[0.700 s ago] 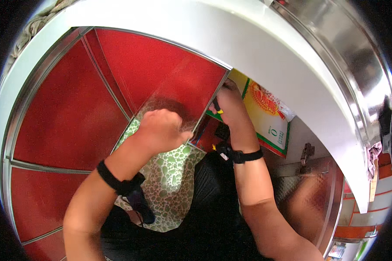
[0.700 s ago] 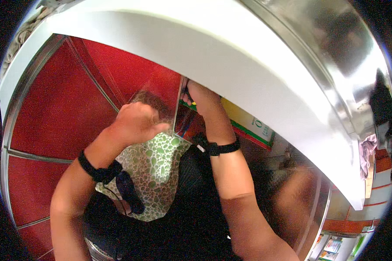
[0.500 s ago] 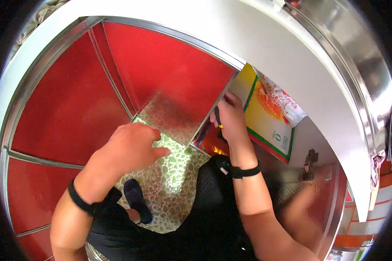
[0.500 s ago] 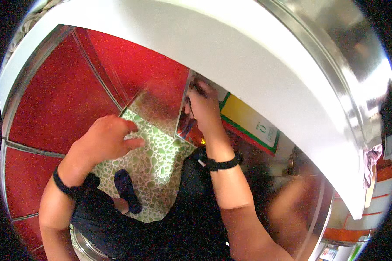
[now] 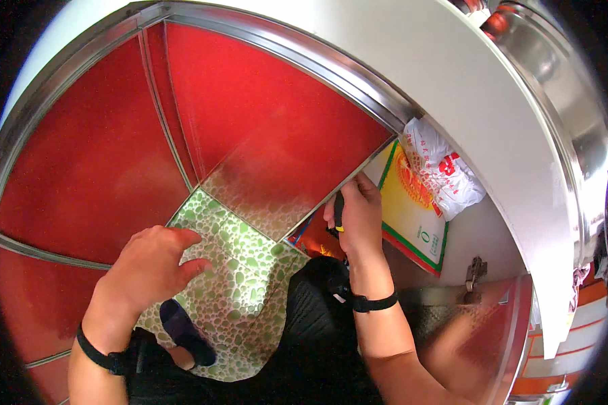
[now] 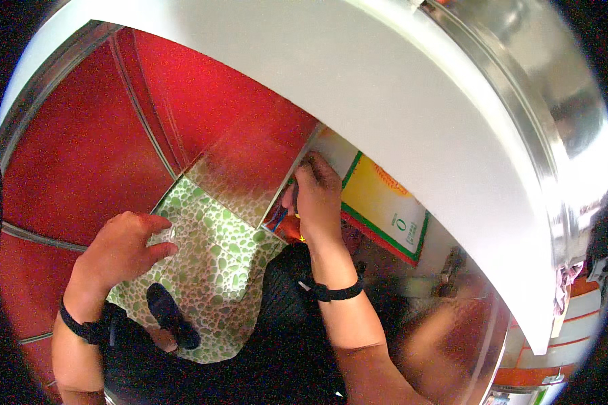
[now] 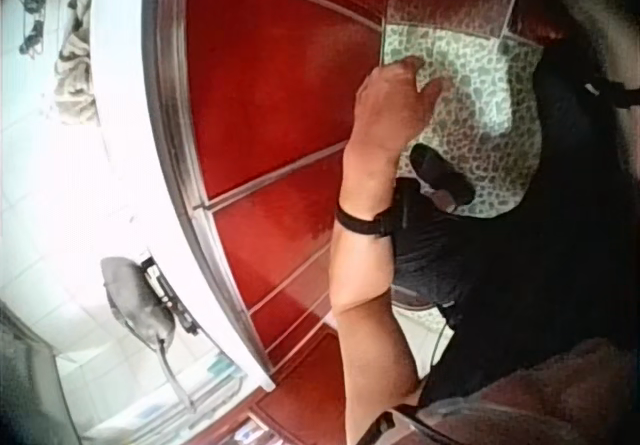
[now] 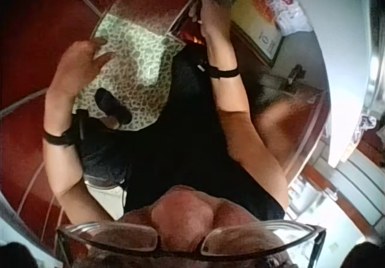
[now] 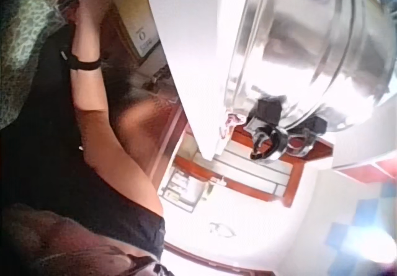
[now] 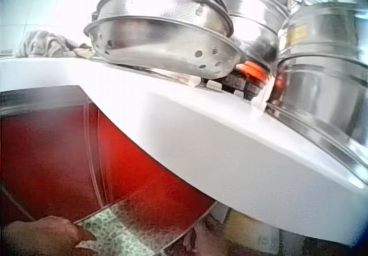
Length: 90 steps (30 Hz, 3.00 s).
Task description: Repairing a kitchen cabinet door hinge using a utility knife and a screwdriver.
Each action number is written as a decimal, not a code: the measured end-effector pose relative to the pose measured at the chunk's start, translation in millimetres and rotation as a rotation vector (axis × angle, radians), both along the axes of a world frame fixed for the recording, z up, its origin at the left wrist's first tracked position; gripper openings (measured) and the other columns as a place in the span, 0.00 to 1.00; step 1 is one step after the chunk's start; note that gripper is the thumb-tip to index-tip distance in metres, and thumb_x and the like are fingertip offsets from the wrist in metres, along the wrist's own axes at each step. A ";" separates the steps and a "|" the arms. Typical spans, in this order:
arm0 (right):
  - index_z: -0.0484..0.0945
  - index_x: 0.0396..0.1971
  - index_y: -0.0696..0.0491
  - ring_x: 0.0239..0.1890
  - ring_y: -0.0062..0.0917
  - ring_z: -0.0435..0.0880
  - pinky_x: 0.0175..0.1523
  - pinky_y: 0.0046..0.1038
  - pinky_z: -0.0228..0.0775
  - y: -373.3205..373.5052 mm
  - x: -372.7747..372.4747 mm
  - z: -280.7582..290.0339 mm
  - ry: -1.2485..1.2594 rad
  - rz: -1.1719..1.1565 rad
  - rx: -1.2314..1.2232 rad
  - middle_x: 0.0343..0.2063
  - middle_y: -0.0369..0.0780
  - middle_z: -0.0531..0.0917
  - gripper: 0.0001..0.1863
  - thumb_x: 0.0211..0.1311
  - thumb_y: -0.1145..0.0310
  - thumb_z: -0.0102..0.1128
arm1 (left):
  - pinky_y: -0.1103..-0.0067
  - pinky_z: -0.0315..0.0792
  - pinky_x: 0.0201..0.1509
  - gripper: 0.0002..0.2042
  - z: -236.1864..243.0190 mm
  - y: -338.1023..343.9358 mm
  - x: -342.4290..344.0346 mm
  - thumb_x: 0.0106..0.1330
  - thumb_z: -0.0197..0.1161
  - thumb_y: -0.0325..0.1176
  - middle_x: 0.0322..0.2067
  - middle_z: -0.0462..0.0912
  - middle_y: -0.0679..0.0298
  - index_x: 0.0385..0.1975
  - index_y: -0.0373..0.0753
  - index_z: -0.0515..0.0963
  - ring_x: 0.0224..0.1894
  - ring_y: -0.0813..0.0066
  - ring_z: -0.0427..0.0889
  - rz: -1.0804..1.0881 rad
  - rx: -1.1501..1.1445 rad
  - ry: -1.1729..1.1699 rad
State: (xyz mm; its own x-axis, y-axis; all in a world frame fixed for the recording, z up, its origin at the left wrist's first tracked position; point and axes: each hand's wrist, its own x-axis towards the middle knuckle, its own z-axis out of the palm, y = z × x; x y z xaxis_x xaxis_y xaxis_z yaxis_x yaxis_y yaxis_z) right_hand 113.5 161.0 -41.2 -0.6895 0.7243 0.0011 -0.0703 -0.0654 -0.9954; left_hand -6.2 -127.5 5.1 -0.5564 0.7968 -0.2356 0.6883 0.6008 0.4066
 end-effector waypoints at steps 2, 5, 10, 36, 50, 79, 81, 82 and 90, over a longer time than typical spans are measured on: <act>0.80 0.42 0.57 0.14 0.19 0.74 0.17 0.23 0.61 -2.5 -1.8 1.5 0.008 0.012 -0.025 0.21 0.37 0.80 0.11 0.74 0.69 0.50 | 0.58 0.79 0.49 0.20 -2.6 -4.0 -0.2 0.61 0.73 0.43 0.38 0.87 0.46 0.48 0.37 0.84 0.44 0.44 0.85 -0.029 0.140 0.007; 0.80 0.43 0.58 0.14 0.19 0.74 0.17 0.23 0.62 -2.8 0.3 -4.2 -0.025 -0.033 0.018 0.25 0.37 0.81 0.11 0.74 0.69 0.50 | 0.59 0.79 0.48 0.20 6.5 -3.4 6.5 0.61 0.74 0.43 0.38 0.87 0.47 0.47 0.36 0.84 0.43 0.44 0.85 0.006 0.104 -0.041; 0.79 0.44 0.58 0.14 0.21 0.74 0.17 0.24 0.63 -1.1 3.0 -6.4 0.060 -0.105 -0.038 0.29 0.39 0.82 0.11 0.73 0.69 0.49 | 0.59 0.79 0.48 0.20 3.8 -13.1 2.3 0.61 0.74 0.43 0.38 0.87 0.46 0.46 0.34 0.84 0.43 0.45 0.86 -0.023 0.135 -0.017; 0.78 0.41 0.58 0.14 0.21 0.75 0.17 0.25 0.62 -13.5 18.1 -2.0 0.113 -0.117 -0.097 0.29 0.38 0.81 0.12 0.73 0.63 0.57 | 0.59 0.78 0.50 0.23 0.6 -12.3 4.6 0.64 0.71 0.46 0.41 0.86 0.45 0.50 0.34 0.83 0.45 0.43 0.85 -0.064 0.049 -0.075; 0.79 0.42 0.58 0.13 0.22 0.74 0.16 0.26 0.61 -17.5 15.1 1.7 0.088 -0.152 -0.083 0.25 0.38 0.80 0.12 0.72 0.64 0.59 | 0.62 0.78 0.53 0.23 -1.2 -6.3 4.0 0.64 0.72 0.44 0.43 0.87 0.45 0.51 0.33 0.82 0.48 0.46 0.85 -0.070 0.055 -0.123; 0.83 0.50 0.59 0.34 0.26 0.90 0.37 0.28 0.79 -187.3 8.7 -23.8 0.282 0.571 0.192 0.37 0.47 0.89 0.14 0.69 0.68 0.63 | 0.72 0.80 0.40 0.09 -20.0 -76.2 32.3 0.61 0.71 0.40 0.34 0.89 0.65 0.39 0.47 0.87 0.36 0.68 0.88 0.082 0.023 0.142; 0.84 0.47 0.58 0.28 0.15 0.82 0.34 0.24 0.74 -178.8 8.0 -33.2 0.177 0.576 0.100 0.31 0.42 0.88 0.13 0.70 0.66 0.65 | 0.71 0.80 0.39 0.10 -10.1 -63.9 27.4 0.60 0.71 0.41 0.32 0.88 0.65 0.39 0.48 0.87 0.35 0.67 0.88 0.109 -0.185 0.230; 0.84 0.49 0.58 0.28 0.14 0.82 0.34 0.21 0.75 -174.0 8.3 -40.1 0.091 0.629 0.084 0.34 0.40 0.89 0.12 0.71 0.68 0.63 | 0.71 0.79 0.42 0.11 -8.0 -67.6 21.8 0.62 0.69 0.41 0.34 0.89 0.62 0.40 0.45 0.87 0.36 0.65 0.87 0.249 -0.143 -0.012; 0.82 0.47 0.58 0.17 0.12 0.74 0.22 0.19 0.67 -131.1 7.3 -77.9 -0.374 0.696 -0.095 0.27 0.36 0.87 0.16 0.74 0.60 0.60 | 0.73 0.79 0.52 0.14 2.2 -134.2 -35.6 0.68 0.68 0.27 0.46 0.88 0.59 0.50 0.29 0.80 0.46 0.70 0.85 0.511 0.016 -0.359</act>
